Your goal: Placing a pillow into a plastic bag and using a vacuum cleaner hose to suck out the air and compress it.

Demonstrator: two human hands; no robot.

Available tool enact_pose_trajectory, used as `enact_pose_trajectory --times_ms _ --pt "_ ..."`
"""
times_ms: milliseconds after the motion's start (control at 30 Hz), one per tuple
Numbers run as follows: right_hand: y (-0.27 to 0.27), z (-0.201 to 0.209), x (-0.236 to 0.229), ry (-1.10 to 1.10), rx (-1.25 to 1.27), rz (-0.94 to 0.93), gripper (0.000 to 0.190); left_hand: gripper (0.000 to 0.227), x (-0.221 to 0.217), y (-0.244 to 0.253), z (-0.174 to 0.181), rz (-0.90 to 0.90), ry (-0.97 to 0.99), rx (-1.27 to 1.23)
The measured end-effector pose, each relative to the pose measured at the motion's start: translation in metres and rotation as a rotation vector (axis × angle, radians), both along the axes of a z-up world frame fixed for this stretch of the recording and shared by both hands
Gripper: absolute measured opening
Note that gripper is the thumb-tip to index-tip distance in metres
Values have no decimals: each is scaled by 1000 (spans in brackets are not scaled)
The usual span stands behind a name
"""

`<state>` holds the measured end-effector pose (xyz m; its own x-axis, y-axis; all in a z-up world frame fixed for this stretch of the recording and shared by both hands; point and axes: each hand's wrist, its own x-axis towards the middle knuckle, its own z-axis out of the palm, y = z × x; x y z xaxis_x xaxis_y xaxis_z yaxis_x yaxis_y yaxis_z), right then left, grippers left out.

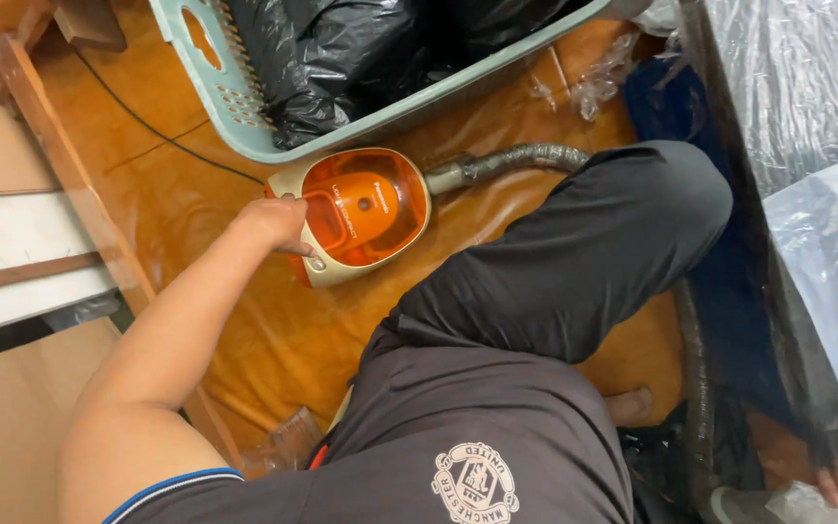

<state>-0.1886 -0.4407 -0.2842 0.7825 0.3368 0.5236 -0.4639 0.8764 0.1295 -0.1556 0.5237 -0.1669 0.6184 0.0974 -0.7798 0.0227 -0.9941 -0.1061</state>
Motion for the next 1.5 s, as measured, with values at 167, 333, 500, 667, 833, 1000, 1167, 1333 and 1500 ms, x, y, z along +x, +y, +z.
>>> enact_pose_trajectory --times_ms 167,333,500,667,833,1000,1167,1333,1500 --pt "5 -5 0 -43 152 -53 28 90 -42 -11 -30 -139 -337 27" --pt "15 55 -38 261 -424 -278 47 89 -49 -25 -30 -309 -388 241" --pt "49 111 -23 372 -639 -139 9 84 -56 -21 -27 -343 -475 218" --pt "147 213 -10 619 -1311 -451 21 92 -52 -14 -47 -352 -483 77" --pt "151 206 -5 613 -1363 -400 28 113 -14 16 -108 -307 80 359" --pt "161 212 -6 762 -1276 -496 15 53 158 -216 50 -172 -389 -124" --pt "184 227 0 839 -1275 -662 20 39 228 -405 202 -151 -895 -826" --pt "186 236 4 869 -1283 -661 21 99 265 -555 192 -203 -561 -945" --pt "181 226 -3 899 -1264 -649 17 90 244 -560 192 -205 -637 -894"
